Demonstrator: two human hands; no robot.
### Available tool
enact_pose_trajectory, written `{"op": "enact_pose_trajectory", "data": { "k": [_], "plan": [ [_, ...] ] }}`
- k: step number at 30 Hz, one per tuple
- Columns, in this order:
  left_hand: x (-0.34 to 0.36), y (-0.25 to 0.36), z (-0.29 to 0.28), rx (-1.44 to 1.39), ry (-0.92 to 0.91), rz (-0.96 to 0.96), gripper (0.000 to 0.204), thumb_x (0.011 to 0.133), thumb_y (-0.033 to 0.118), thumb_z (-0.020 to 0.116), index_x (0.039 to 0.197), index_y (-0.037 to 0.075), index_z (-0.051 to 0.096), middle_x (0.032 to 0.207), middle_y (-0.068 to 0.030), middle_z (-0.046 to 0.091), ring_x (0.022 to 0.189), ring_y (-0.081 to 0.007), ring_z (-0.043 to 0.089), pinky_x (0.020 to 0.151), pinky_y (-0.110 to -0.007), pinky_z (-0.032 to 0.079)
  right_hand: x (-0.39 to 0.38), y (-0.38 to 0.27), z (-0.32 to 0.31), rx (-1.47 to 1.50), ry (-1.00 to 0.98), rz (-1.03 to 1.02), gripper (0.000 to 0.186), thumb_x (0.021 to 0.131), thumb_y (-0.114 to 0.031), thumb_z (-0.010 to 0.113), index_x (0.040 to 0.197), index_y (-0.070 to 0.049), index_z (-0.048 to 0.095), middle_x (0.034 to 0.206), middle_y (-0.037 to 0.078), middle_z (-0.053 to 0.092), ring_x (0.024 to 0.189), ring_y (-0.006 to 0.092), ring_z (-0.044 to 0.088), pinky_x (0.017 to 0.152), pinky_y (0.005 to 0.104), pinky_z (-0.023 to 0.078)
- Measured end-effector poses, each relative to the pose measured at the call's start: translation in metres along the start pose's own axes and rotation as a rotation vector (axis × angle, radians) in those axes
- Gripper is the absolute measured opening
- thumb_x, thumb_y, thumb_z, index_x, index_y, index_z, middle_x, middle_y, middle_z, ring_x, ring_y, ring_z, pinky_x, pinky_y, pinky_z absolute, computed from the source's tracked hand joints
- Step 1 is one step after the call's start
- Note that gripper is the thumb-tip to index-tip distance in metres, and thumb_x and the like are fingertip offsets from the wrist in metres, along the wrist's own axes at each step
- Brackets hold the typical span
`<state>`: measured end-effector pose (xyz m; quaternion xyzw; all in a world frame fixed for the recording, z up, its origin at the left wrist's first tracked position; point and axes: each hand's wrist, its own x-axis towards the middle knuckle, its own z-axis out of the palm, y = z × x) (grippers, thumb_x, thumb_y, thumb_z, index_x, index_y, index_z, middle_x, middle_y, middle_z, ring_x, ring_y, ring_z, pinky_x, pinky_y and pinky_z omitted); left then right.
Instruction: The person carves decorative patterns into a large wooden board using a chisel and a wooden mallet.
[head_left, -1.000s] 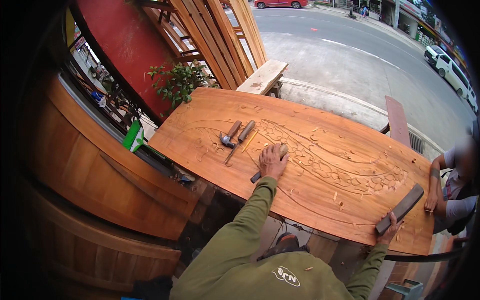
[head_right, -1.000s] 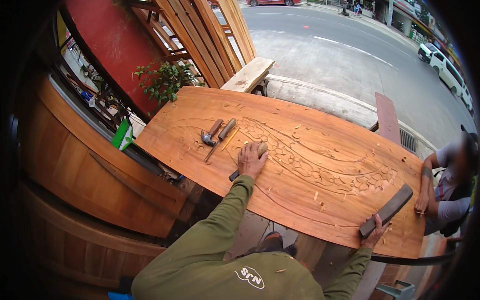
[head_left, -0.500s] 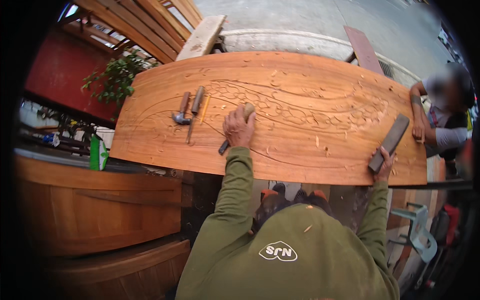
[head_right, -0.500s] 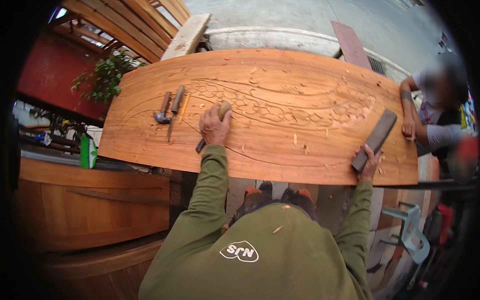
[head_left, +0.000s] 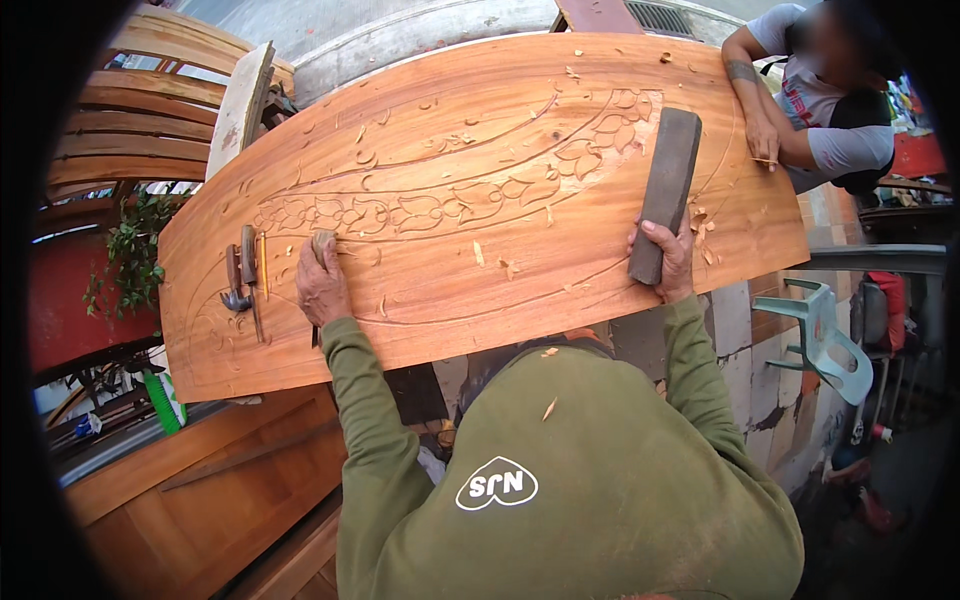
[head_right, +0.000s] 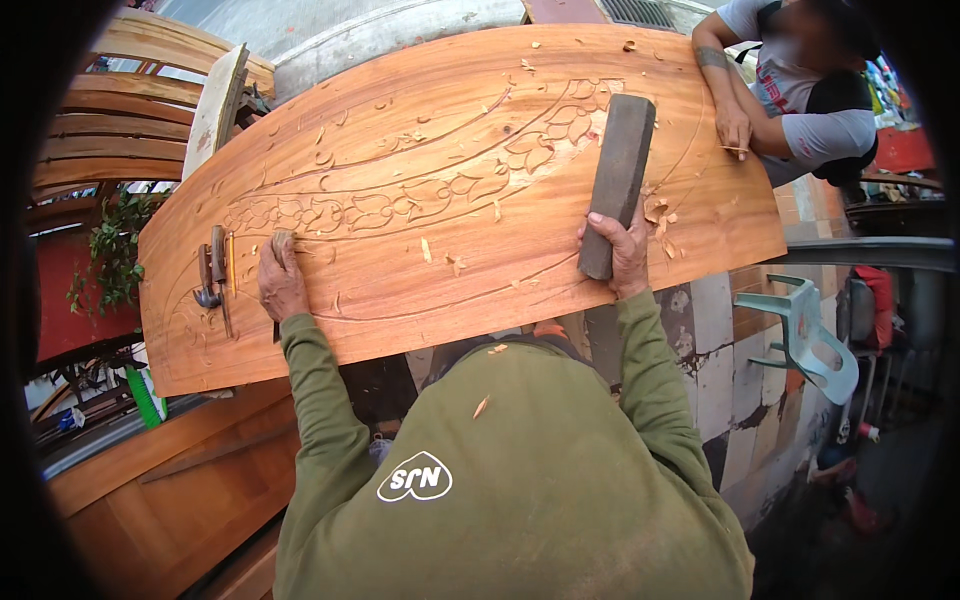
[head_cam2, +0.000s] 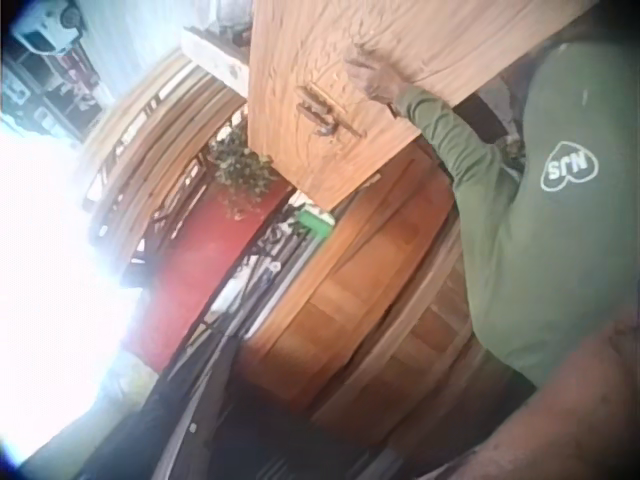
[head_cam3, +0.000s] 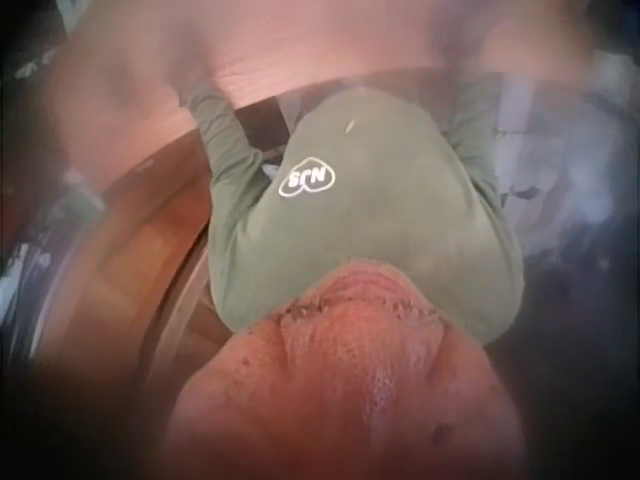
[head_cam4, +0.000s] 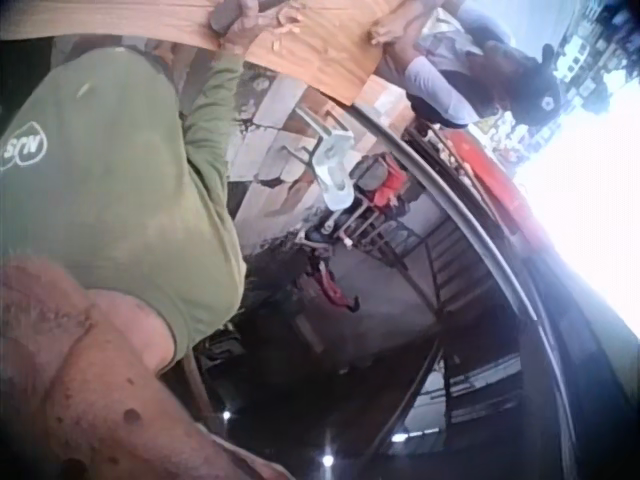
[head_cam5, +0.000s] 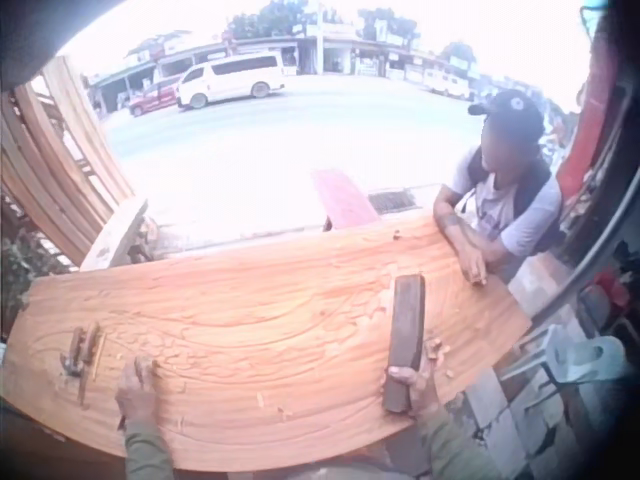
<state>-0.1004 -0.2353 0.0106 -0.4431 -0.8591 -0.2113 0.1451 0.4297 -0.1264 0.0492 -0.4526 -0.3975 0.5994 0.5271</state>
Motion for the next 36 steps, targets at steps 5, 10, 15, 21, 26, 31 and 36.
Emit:
{"op": "enact_pose_trajectory", "data": {
  "k": [5, 10, 15, 21, 26, 31, 36],
  "plan": [
    [0.008, 0.027, 0.006, 0.140, -0.078, 0.002, 0.059, 0.103, 0.057, 0.066, 0.134, 0.008, 0.063, 0.119, -0.0180, 0.074, 0.106, -0.0419, 0.071, 0.088, -0.052, 0.057, 0.010, -0.006, -0.017, 0.015, -0.119, 0.115, 0.053, 0.088, -0.015, 0.077, 0.133, -0.003, 0.051, 0.102, 0.011, 0.066, 0.080, 0.0205, 0.072, 0.066, 0.0356, 0.063],
    [0.006, 0.024, 0.013, 0.280, -0.068, -0.159, 0.058, 0.102, 0.055, 0.069, 0.128, 0.004, 0.062, 0.118, -0.0250, 0.073, 0.108, -0.0444, 0.070, 0.091, -0.054, 0.055, 0.018, -0.003, -0.023, 0.010, -0.234, 0.224, 0.067, 0.088, -0.013, 0.080, 0.145, -0.002, 0.047, 0.102, 0.007, 0.067, 0.086, 0.0165, 0.071, 0.079, 0.0330, 0.061],
    [0.009, 0.083, 0.001, 0.144, -0.202, -0.283, 0.059, 0.099, 0.054, 0.072, 0.124, 0.001, 0.063, 0.114, -0.0260, 0.075, 0.106, -0.0484, 0.070, 0.089, -0.055, 0.054, 0.022, -0.004, -0.034, 0.079, -0.226, 0.303, 0.074, 0.087, -0.010, 0.081, 0.151, -0.002, 0.044, 0.107, 0.007, 0.066, 0.088, 0.0167, 0.071, 0.079, 0.0330, 0.061],
    [0.003, 0.182, -0.002, -0.505, -0.127, -0.325, 0.047, 0.104, 0.044, 0.075, 0.119, 0.001, 0.063, 0.097, -0.0139, 0.075, 0.085, -0.0268, 0.070, 0.075, -0.043, 0.055, 0.026, -0.004, -0.035, 0.089, -0.232, 0.322, 0.073, 0.086, -0.008, 0.081, 0.149, -0.002, 0.045, 0.109, 0.007, 0.067, 0.089, 0.0164, 0.071, 0.079, 0.0325, 0.061],
    [0.021, 0.289, -0.005, -1.160, -0.212, -0.395, 0.035, 0.107, 0.043, 0.070, 0.112, 0.010, 0.059, 0.079, -0.0022, 0.058, 0.059, -0.0086, 0.057, 0.049, -0.023, 0.047, 0.030, -0.012, -0.034, 0.041, -0.218, 0.380, 0.073, 0.085, -0.008, 0.082, 0.148, -0.002, 0.046, 0.110, 0.007, 0.066, 0.089, 0.0161, 0.070, 0.079, 0.0316, 0.060],
    [0.024, 0.335, 0.031, -1.530, -0.262, -0.484, 0.037, 0.108, 0.043, 0.068, 0.121, 0.011, 0.054, 0.080, -0.0056, 0.061, 0.055, -0.0130, 0.059, 0.044, -0.026, 0.048, 0.027, -0.024, -0.033, -0.036, -0.168, 0.404, 0.073, 0.084, -0.009, 0.082, 0.147, -0.001, 0.047, 0.108, 0.008, 0.067, 0.091, 0.0167, 0.071, 0.081, 0.0331, 0.060],
    [0.034, 0.350, 0.052, -1.676, -0.253, -0.501, 0.039, 0.109, 0.046, 0.066, 0.122, 0.012, 0.054, 0.079, -0.0071, 0.061, 0.049, -0.0129, 0.055, 0.040, -0.026, 0.044, 0.023, -0.042, -0.033, -0.165, -0.066, 0.210, 0.076, 0.080, -0.006, 0.085, 0.146, 0.000, 0.048, 0.114, 0.012, 0.069, 0.096, 0.0192, 0.072, 0.088, 0.0369, 0.059]
  ]
}}
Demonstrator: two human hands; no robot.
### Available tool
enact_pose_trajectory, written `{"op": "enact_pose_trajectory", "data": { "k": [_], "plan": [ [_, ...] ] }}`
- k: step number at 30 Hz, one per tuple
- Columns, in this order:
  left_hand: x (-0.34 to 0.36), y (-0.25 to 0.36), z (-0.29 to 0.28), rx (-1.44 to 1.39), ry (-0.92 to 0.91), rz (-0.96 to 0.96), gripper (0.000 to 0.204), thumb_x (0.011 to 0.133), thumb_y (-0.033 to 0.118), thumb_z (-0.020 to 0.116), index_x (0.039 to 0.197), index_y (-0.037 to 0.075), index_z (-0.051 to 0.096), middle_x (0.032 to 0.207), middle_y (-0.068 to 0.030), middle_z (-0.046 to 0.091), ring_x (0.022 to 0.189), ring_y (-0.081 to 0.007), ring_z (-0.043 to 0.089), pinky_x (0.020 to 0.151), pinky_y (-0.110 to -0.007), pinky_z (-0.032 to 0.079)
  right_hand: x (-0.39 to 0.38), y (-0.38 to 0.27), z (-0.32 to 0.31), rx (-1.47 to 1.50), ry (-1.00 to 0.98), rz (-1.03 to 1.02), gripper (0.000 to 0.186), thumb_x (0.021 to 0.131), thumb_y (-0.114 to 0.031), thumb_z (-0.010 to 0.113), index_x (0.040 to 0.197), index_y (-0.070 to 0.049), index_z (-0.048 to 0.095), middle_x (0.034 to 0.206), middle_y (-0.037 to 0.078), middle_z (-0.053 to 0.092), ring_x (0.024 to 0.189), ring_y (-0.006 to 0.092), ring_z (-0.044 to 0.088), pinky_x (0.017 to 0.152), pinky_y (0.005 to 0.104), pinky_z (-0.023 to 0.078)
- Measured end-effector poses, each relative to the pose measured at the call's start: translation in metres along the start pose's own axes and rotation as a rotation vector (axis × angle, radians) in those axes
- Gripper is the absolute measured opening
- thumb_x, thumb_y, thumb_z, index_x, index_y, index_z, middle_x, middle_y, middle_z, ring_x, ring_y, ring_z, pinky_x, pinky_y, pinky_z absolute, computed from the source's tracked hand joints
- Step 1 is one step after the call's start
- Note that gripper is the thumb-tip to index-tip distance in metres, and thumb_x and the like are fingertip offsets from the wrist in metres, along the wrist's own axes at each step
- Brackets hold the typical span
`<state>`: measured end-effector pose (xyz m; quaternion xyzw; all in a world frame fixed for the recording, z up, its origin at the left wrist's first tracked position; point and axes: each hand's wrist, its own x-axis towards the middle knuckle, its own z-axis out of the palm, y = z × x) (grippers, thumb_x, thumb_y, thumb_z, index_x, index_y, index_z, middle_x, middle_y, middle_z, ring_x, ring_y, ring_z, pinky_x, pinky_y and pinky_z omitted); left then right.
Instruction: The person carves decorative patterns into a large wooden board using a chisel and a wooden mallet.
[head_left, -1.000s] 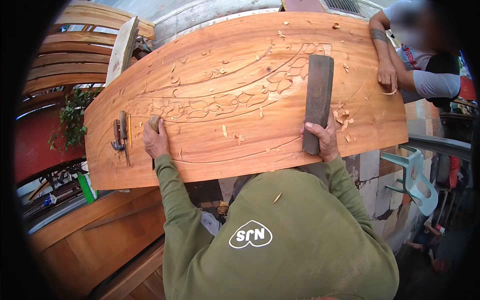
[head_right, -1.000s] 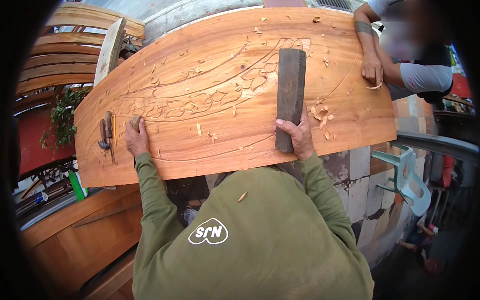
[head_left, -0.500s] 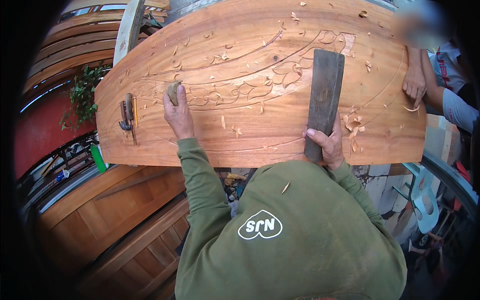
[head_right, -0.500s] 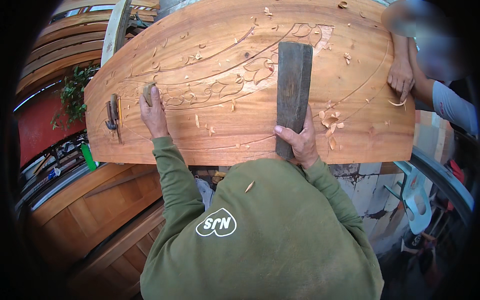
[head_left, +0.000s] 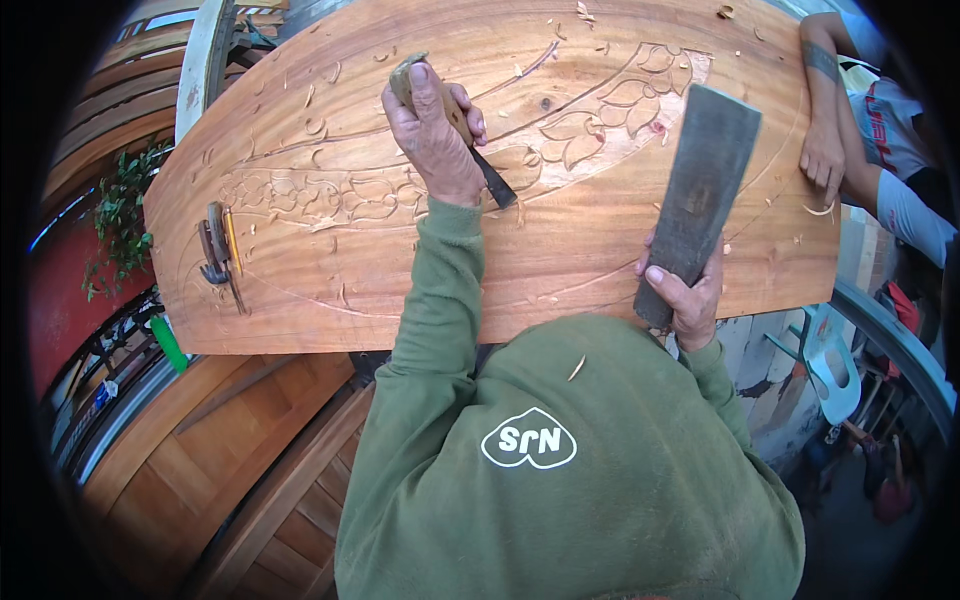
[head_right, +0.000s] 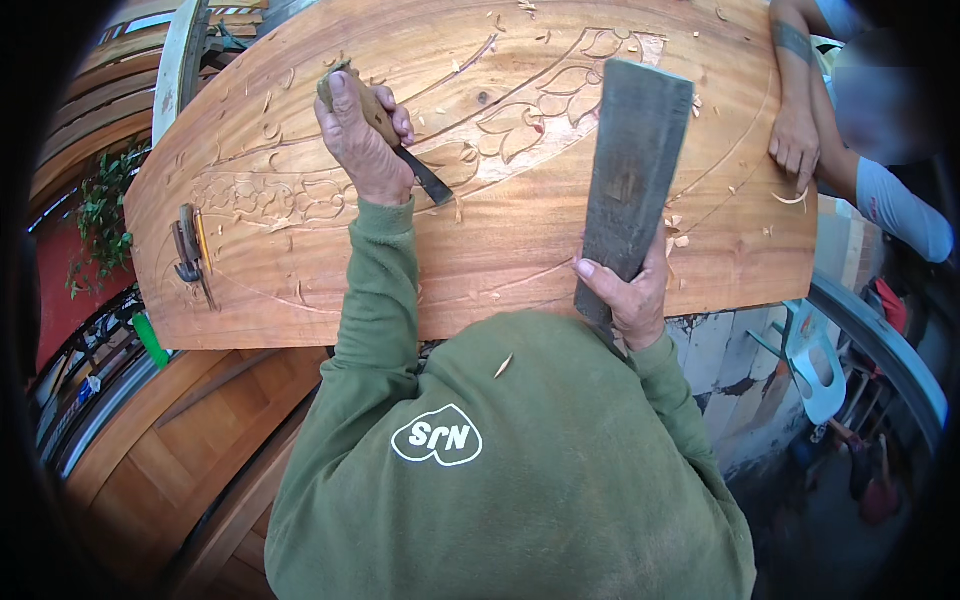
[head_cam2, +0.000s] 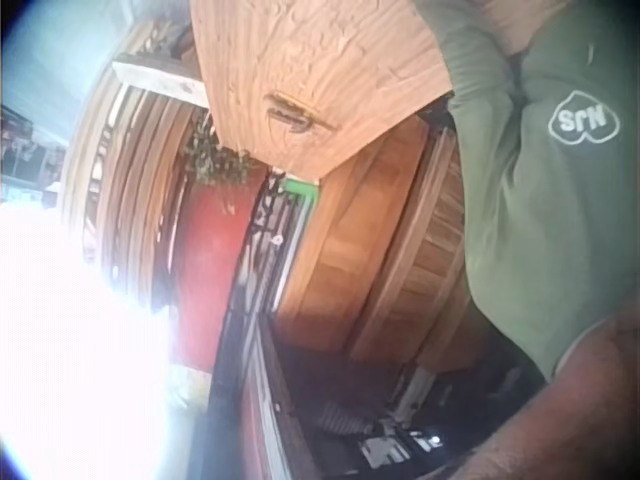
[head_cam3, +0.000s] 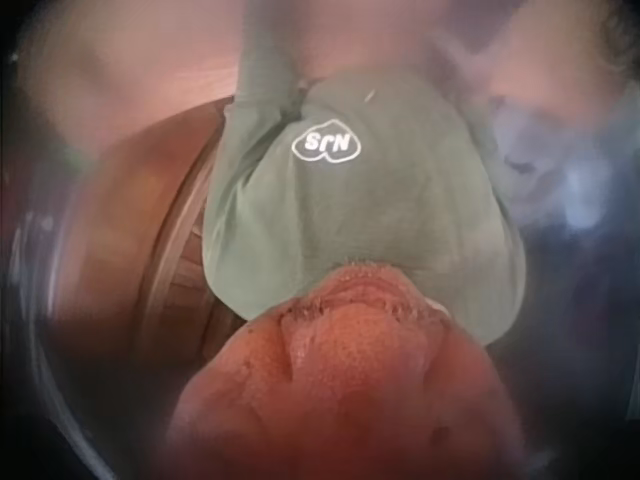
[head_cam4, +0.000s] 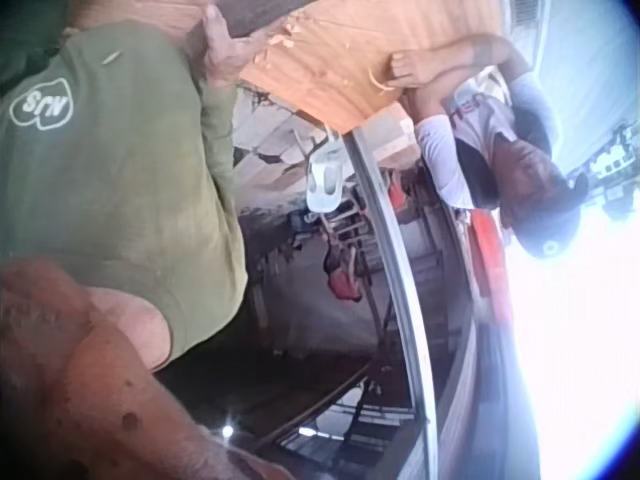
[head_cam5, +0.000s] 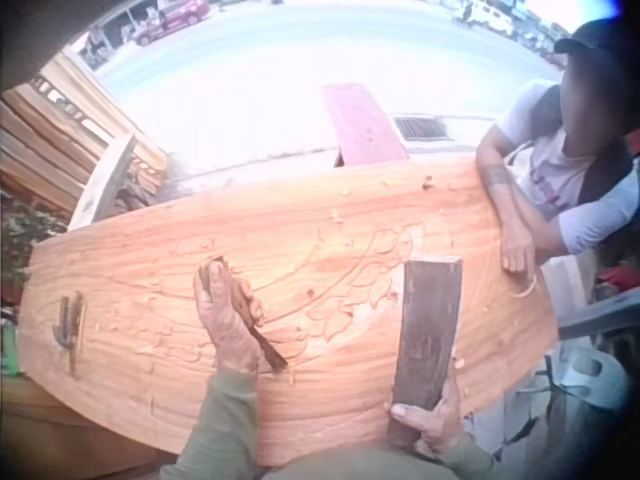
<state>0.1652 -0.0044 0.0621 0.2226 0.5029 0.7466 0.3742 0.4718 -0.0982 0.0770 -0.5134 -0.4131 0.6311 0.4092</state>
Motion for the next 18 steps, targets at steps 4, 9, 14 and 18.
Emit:
{"op": "enact_pose_trajectory", "data": {
  "k": [4, 9, 14, 18],
  "plan": [
    [0.020, -0.018, 0.016, 0.057, -0.066, -0.014, 0.047, 0.108, 0.054, 0.064, 0.125, 0.012, 0.058, 0.076, -0.0054, 0.061, 0.050, -0.0104, 0.057, 0.035, -0.024, 0.040, 0.009, -0.018, -0.009, -0.148, -0.023, -0.036, 0.079, 0.082, -0.007, 0.088, 0.150, -0.001, 0.048, 0.122, 0.012, 0.068, 0.103, 0.0183, 0.070, 0.093, 0.0350, 0.057],
    [0.023, -0.009, 0.065, -0.065, -0.108, -0.349, 0.032, 0.110, 0.044, 0.063, 0.121, 0.013, 0.061, 0.073, 0.0027, 0.054, 0.049, -0.0059, 0.049, 0.041, -0.022, 0.042, 0.026, -0.031, -0.008, -0.305, 0.037, -0.094, 0.077, 0.082, -0.004, 0.090, 0.147, -0.001, 0.050, 0.122, 0.009, 0.070, 0.104, 0.0172, 0.069, 0.092, 0.0334, 0.057],
    [0.028, -0.022, 0.057, -0.004, -0.168, -0.349, 0.041, 0.111, 0.053, 0.058, 0.125, 0.015, 0.061, 0.075, 0.0011, 0.053, 0.052, -0.0070, 0.051, 0.042, -0.022, 0.044, 0.032, -0.035, -0.012, -0.274, 0.027, -0.139, 0.075, 0.082, -0.003, 0.090, 0.146, -0.001, 0.051, 0.116, 0.008, 0.071, 0.098, 0.0154, 0.070, 0.087, 0.0318, 0.058],
    [0.022, -0.022, 0.055, 0.027, -0.136, -0.355, 0.040, 0.110, 0.050, 0.060, 0.126, 0.013, 0.061, 0.074, 0.0006, 0.053, 0.051, -0.0073, 0.051, 0.041, -0.022, 0.043, 0.044, -0.041, -0.010, -0.343, 0.003, -0.190, 0.075, 0.082, -0.004, 0.090, 0.146, -0.001, 0.051, 0.116, 0.009, 0.071, 0.098, 0.0165, 0.071, 0.087, 0.0319, 0.058]
  ]
}}
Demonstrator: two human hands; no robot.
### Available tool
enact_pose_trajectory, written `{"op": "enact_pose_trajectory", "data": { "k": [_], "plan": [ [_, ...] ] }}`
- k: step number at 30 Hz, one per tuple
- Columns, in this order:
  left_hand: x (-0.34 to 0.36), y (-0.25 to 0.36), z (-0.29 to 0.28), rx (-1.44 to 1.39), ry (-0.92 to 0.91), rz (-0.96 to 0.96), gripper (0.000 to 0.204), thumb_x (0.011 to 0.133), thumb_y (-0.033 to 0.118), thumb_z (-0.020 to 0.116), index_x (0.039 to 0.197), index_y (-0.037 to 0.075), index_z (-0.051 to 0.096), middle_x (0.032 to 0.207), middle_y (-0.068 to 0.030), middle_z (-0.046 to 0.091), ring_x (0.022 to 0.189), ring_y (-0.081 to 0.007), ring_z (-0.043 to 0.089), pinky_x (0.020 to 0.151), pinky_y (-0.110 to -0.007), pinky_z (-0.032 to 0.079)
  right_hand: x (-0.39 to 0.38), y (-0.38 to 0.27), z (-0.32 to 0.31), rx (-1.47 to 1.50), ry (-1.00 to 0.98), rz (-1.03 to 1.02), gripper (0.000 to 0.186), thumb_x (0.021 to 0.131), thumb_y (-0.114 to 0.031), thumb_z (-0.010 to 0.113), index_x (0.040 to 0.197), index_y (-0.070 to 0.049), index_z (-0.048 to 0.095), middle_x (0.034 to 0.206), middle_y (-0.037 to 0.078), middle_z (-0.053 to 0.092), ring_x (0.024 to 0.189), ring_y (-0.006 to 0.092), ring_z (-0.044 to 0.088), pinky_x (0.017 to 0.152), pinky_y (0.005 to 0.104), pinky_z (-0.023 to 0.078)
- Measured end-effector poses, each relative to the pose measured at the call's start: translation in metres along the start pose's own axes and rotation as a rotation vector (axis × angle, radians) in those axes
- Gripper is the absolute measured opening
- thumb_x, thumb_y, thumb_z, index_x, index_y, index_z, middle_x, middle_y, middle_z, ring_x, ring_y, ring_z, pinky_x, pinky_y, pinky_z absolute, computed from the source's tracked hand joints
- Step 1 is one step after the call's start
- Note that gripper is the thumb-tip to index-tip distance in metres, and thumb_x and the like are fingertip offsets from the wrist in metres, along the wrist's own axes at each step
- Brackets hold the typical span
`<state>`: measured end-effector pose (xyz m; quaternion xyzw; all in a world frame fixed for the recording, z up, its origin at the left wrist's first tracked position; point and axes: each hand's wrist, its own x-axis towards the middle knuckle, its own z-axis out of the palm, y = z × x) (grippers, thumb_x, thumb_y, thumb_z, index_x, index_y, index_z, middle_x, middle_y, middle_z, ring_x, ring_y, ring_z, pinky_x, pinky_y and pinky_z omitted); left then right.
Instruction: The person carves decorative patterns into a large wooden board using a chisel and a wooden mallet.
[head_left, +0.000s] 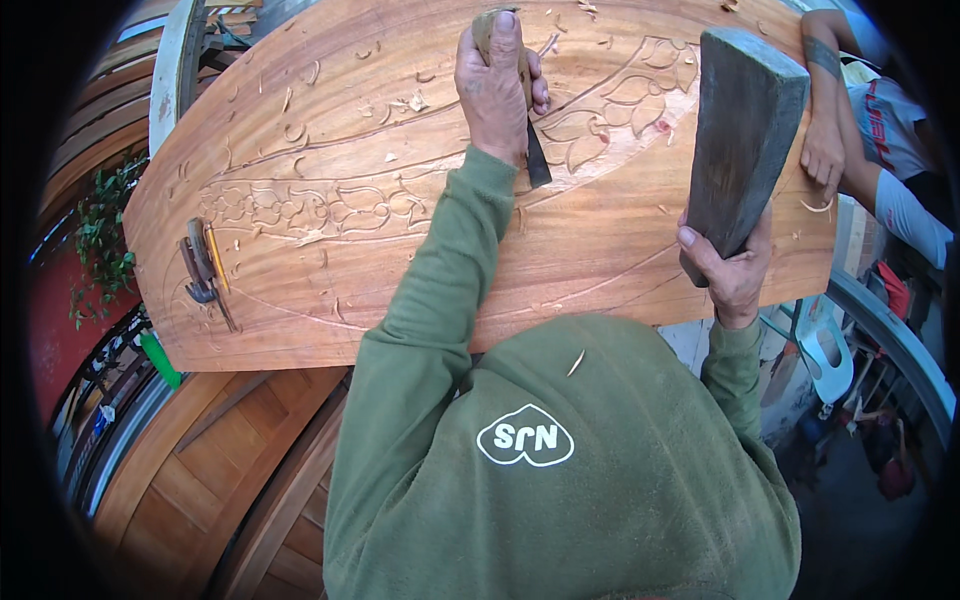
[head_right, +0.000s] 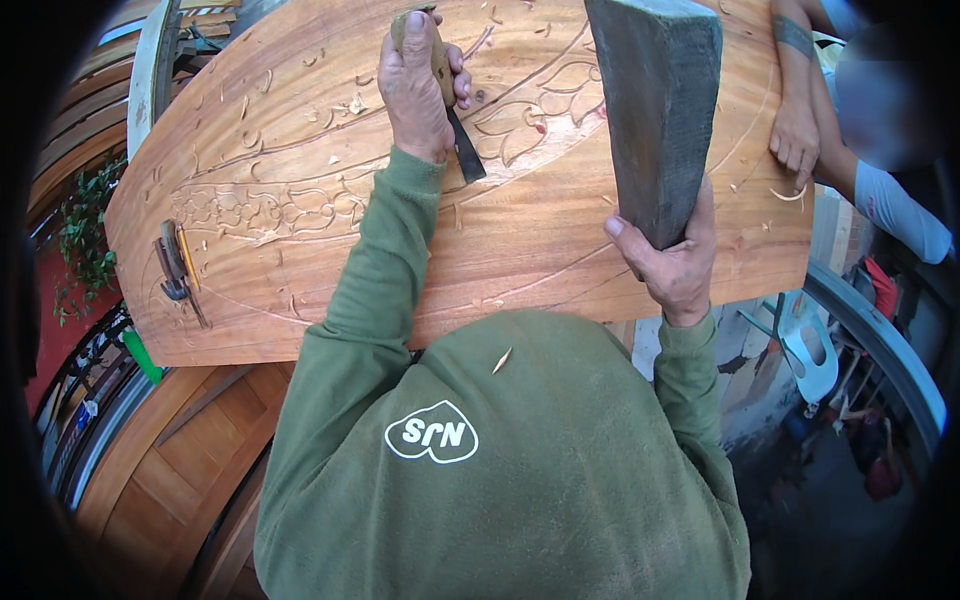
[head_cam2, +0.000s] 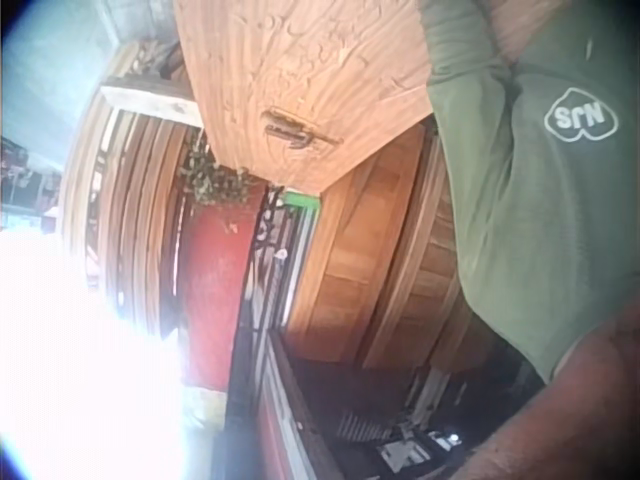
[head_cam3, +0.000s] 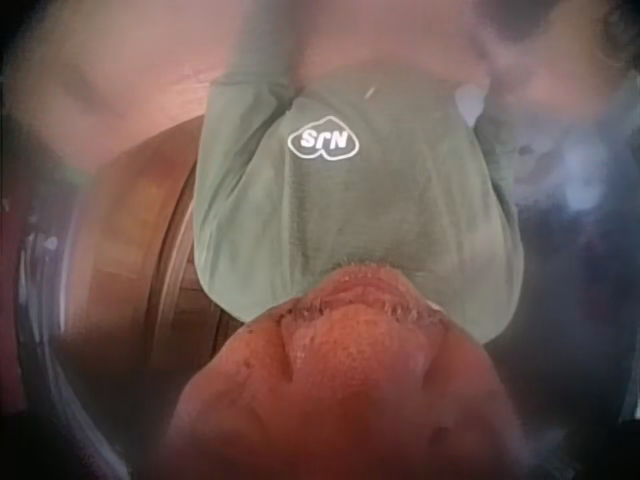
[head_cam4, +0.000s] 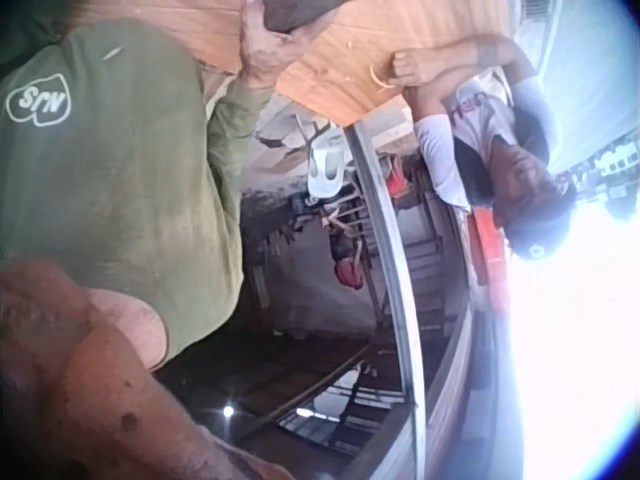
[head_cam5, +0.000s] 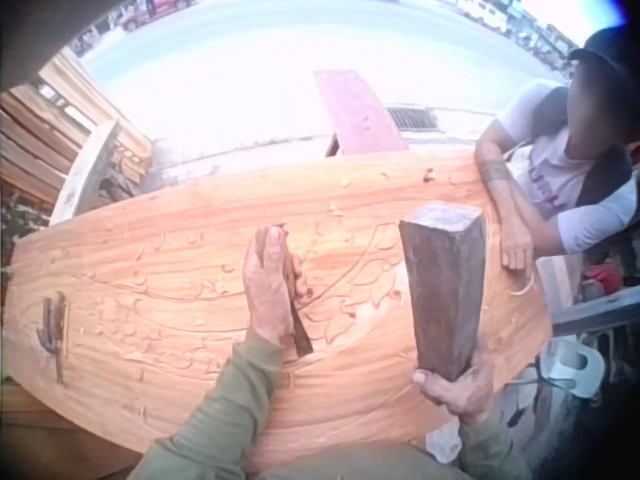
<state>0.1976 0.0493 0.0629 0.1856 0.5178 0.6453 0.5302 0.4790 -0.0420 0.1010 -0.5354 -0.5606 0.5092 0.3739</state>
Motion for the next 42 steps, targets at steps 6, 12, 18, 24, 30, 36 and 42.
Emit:
{"op": "enact_pose_trajectory", "data": {
  "k": [6, 12, 18, 24, 30, 36, 42],
  "plan": [
    [0.002, -0.018, -0.010, -0.029, -0.027, 0.178, 0.041, 0.108, 0.046, 0.067, 0.131, 0.012, 0.059, 0.074, -0.0011, 0.055, 0.049, -0.0091, 0.051, 0.040, -0.024, 0.043, 0.064, -0.038, 0.019, -0.191, 0.032, -0.257, 0.075, 0.085, -0.009, 0.091, 0.147, 0.003, 0.050, 0.119, 0.008, 0.072, 0.101, 0.0181, 0.070, 0.092, 0.0328, 0.056],
    [0.007, -0.025, -0.010, -0.078, -0.005, 0.276, 0.042, 0.101, 0.046, 0.079, 0.114, 0.011, 0.060, 0.068, -0.0022, 0.058, 0.043, -0.0092, 0.052, 0.035, -0.023, 0.038, 0.189, -0.102, 0.058, 0.131, 0.001, -0.272, 0.080, 0.081, -0.001, 0.069, 0.158, -0.009, 0.048, 0.115, 0.016, 0.070, 0.092, 0.0219, 0.070, 0.080, 0.0335, 0.059],
    [0.007, -0.031, -0.015, -0.018, 0.041, 0.236, 0.035, 0.100, 0.037, 0.081, 0.112, 0.012, 0.060, 0.069, -0.0011, 0.058, 0.043, -0.0085, 0.052, 0.035, -0.023, 0.036, 0.248, -0.115, 0.073, -1.002, -0.830, -0.407, 0.093, 0.080, -0.007, 0.074, 0.166, -0.015, 0.040, 0.142, 0.024, 0.065, 0.133, 0.0365, 0.061, 0.114, 0.0448, 0.046],
    [0.012, -0.038, -0.015, -0.087, 0.011, 0.212, 0.030, 0.101, 0.031, 0.080, 0.109, 0.012, 0.059, 0.069, 0.0007, 0.058, 0.044, -0.0070, 0.050, 0.036, -0.022, 0.035, 0.293, -0.136, 0.041, 0.107, -1.281, -0.125, 0.079, 0.084, -0.005, 0.075, 0.158, -0.004, 0.047, 0.133, 0.021, 0.067, 0.120, 0.0325, 0.064, 0.104, 0.0434, 0.053],
    [0.009, -0.037, -0.022, -0.071, 0.048, 0.188, 0.027, 0.102, 0.028, 0.079, 0.110, 0.012, 0.059, 0.070, 0.0007, 0.058, 0.044, -0.0059, 0.050, 0.036, -0.022, 0.036, 0.280, -0.110, 0.078, -0.986, -0.873, -0.509, 0.089, 0.078, -0.007, 0.077, 0.161, -0.011, 0.047, 0.151, 0.026, 0.059, 0.143, 0.0370, 0.054, 0.118, 0.0451, 0.044],
    [0.006, -0.035, -0.016, -0.078, 0.042, 0.158, 0.029, 0.102, 0.028, 0.080, 0.111, 0.009, 0.059, 0.070, 0.0008, 0.058, 0.044, -0.0065, 0.050, 0.036, -0.022, 0.036, 0.257, -0.096, 0.089, -0.740, -0.528, -0.333, 0.085, 0.077, -0.010, 0.074, 0.158, -0.011, 0.048, 0.128, 0.024, 0.070, 0.117, 0.0370, 0.069, 0.102, 0.0445, 0.054],
    [0.001, -0.033, -0.014, -0.068, 0.010, 0.229, 0.031, 0.101, 0.027, 0.080, 0.111, 0.007, 0.058, 0.070, 0.0010, 0.058, 0.044, -0.0061, 0.050, 0.037, -0.023, 0.037, 0.268, -0.108, 0.084, -0.611, -0.622, -0.461, 0.090, 0.081, -0.011, 0.078, 0.164, -0.013, 0.043, 0.138, 0.023, 0.066, 0.128, 0.0326, 0.064, 0.108, 0.0418, 0.051]
  ]
}}
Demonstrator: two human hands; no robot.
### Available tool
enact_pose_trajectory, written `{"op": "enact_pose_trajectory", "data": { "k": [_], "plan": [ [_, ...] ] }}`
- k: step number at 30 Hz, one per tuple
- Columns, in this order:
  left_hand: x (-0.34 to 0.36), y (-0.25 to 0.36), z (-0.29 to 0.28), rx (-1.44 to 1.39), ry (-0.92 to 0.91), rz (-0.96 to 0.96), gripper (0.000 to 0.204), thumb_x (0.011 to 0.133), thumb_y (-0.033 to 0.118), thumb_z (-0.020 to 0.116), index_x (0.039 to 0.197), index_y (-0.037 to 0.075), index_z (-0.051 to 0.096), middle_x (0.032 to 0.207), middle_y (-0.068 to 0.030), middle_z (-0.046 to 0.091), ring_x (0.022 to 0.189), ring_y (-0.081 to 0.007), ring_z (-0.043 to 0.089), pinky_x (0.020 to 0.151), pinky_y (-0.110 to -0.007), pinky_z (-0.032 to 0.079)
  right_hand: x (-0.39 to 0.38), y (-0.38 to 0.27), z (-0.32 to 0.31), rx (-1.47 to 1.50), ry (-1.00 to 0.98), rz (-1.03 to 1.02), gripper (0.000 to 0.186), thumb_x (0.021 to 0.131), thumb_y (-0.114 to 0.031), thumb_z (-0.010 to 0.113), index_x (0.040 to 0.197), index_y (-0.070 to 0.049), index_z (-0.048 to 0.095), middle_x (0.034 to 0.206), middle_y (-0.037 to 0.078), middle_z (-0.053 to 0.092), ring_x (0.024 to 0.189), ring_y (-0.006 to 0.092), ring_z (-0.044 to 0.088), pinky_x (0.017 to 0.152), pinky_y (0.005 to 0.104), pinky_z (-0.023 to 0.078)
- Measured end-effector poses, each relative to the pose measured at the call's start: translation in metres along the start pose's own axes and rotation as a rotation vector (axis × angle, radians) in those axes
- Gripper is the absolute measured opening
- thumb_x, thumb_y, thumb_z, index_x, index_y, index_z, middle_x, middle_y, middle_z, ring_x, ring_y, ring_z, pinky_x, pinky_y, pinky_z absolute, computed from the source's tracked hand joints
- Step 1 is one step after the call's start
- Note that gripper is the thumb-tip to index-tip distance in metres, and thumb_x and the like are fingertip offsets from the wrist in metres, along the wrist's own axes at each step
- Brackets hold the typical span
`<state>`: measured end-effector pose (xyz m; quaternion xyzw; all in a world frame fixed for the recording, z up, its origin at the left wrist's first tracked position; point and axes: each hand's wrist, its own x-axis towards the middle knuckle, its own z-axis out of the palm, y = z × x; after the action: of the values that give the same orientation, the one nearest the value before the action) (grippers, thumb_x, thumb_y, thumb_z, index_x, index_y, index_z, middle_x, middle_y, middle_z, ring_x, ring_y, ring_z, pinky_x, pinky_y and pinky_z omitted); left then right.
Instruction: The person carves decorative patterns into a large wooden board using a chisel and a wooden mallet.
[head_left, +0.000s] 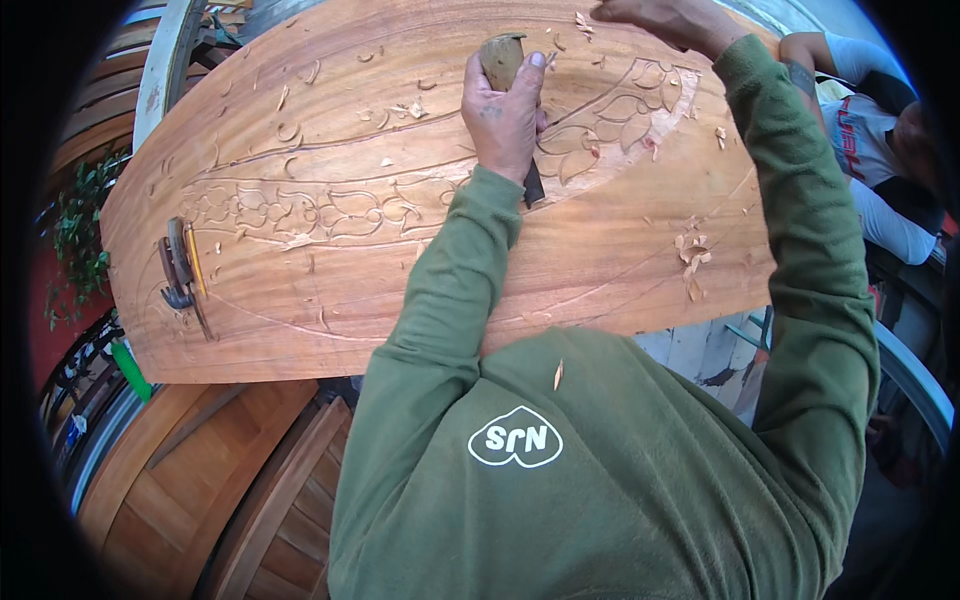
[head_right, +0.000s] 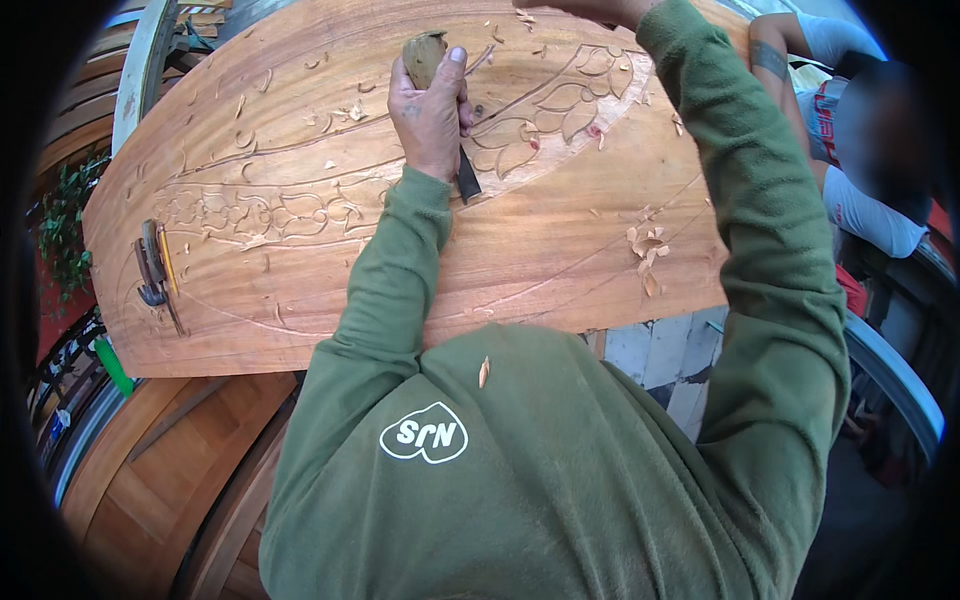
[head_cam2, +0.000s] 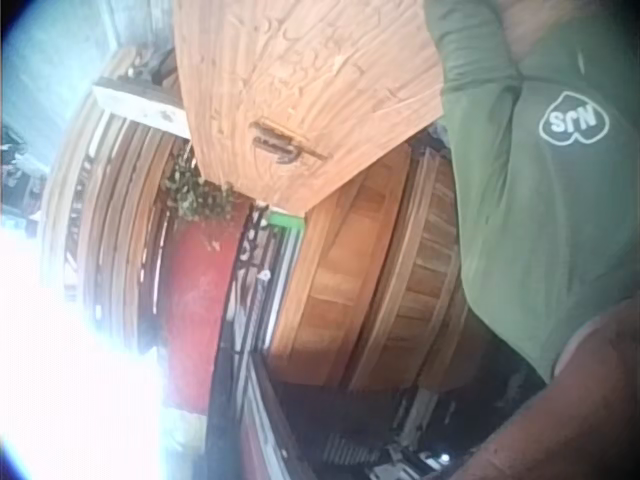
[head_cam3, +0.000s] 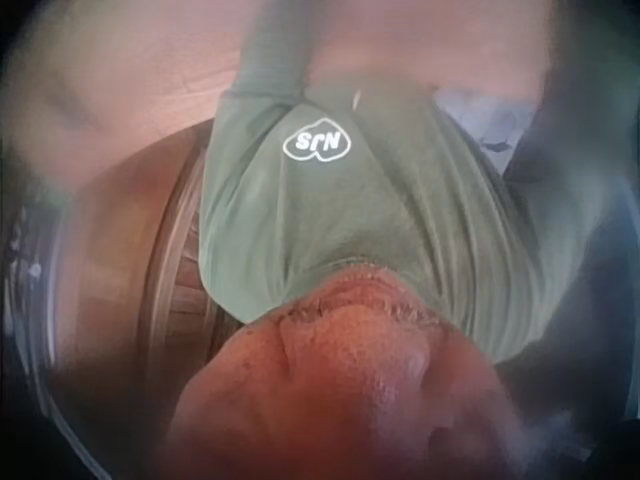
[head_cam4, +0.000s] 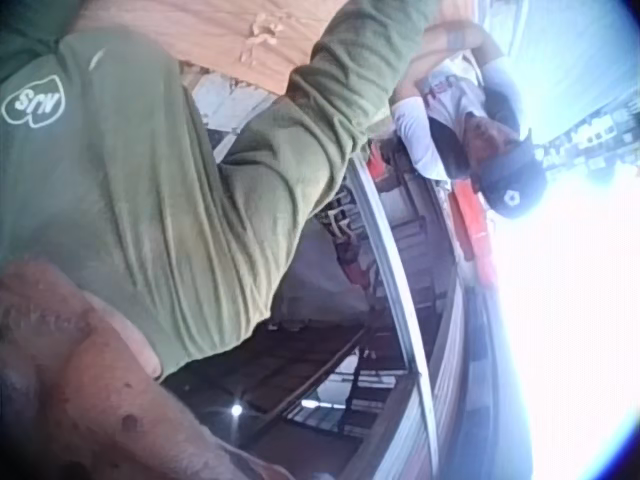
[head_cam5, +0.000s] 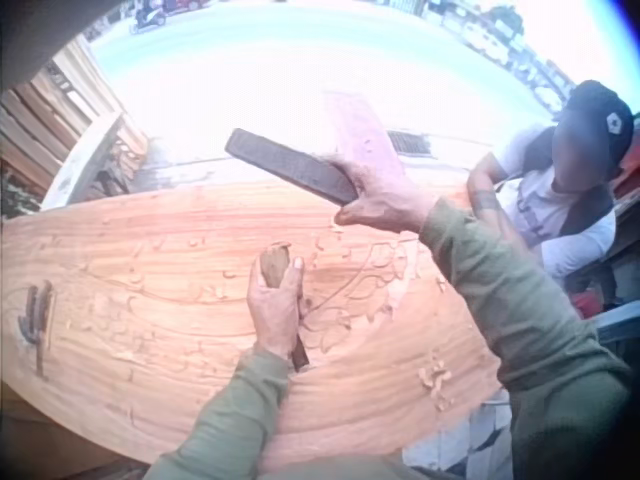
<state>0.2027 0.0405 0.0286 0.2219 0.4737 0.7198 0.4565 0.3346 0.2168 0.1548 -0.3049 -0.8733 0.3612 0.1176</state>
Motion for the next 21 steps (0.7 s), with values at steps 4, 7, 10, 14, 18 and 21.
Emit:
{"op": "enact_pose_trajectory", "data": {
  "k": [4, 7, 10, 14, 18, 21],
  "plan": [
    [-0.002, 0.005, 0.000, 0.025, 0.015, 0.009, 0.032, 0.101, 0.028, 0.080, 0.111, 0.007, 0.058, 0.068, 0.0015, 0.057, 0.044, -0.0061, 0.050, 0.037, -0.023, 0.036, -0.015, -0.022, 0.015, -0.482, -0.278, -0.028, 0.090, 0.079, -0.008, 0.074, 0.163, -0.010, 0.043, 0.138, 0.026, 0.068, 0.127, 0.0375, 0.067, 0.106, 0.0439, 0.053],
    [-0.008, 0.005, 0.007, 0.027, 0.016, 0.041, 0.033, 0.101, 0.028, 0.081, 0.112, 0.007, 0.058, 0.069, 0.0014, 0.058, 0.044, -0.0061, 0.049, 0.036, -0.023, 0.037, -0.023, 0.009, 0.015, -0.259, -0.126, -0.142, 0.090, 0.079, -0.007, 0.070, 0.164, -0.017, 0.043, 0.138, 0.029, 0.067, 0.125, 0.0444, 0.067, 0.104, 0.0480, 0.054],
    [-0.007, 0.005, 0.000, 0.083, 0.028, 0.086, 0.033, 0.103, 0.032, 0.078, 0.114, 0.008, 0.058, 0.067, 0.0013, 0.056, 0.042, -0.0064, 0.048, 0.036, -0.022, 0.036, -0.026, -0.022, 0.018, -0.269, -0.146, -0.122, 0.090, 0.079, -0.007, 0.070, 0.165, -0.020, 0.044, 0.139, 0.029, 0.066, 0.126, 0.0451, 0.066, 0.105, 0.0482, 0.054],
    [-0.016, 0.036, -0.015, -0.242, -0.241, -0.229, 0.031, 0.106, 0.037, 0.071, 0.118, 0.011, 0.060, 0.065, -0.0004, 0.053, 0.041, -0.0071, 0.047, 0.035, -0.021, 0.034, -0.046, -0.031, 0.004, -0.299, -0.176, -0.053, 0.090, 0.079, -0.008, 0.074, 0.165, -0.017, 0.045, 0.142, 0.024, 0.066, 0.132, 0.0376, 0.065, 0.111, 0.0434, 0.051],
    [0.012, 0.032, -0.015, -0.140, -0.052, -0.071, 0.030, 0.104, 0.036, 0.075, 0.116, 0.012, 0.062, 0.067, -0.0016, 0.055, 0.042, -0.0078, 0.049, 0.034, -0.022, 0.037, -0.044, -0.031, 0.004, -0.144, 0.033, -0.092, 0.089, 0.079, -0.006, 0.076, 0.163, -0.012, 0.047, 0.139, 0.022, 0.068, 0.129, 0.0339, 0.066, 0.109, 0.0426, 0.052],
    [0.017, 0.014, 0.000, -0.102, 0.058, -0.007, 0.029, 0.101, 0.030, 0.079, 0.114, 0.012, 0.061, 0.069, -0.0011, 0.058, 0.043, -0.0083, 0.052, 0.034, -0.023, 0.036, -0.040, -0.039, 0.008, -0.016, 0.166, -0.012, 0.083, 0.080, -0.005, 0.080, 0.158, -0.008, 0.051, 0.134, 0.021, 0.068, 0.126, 0.0319, 0.065, 0.109, 0.0399, 0.051]
  ]
}}
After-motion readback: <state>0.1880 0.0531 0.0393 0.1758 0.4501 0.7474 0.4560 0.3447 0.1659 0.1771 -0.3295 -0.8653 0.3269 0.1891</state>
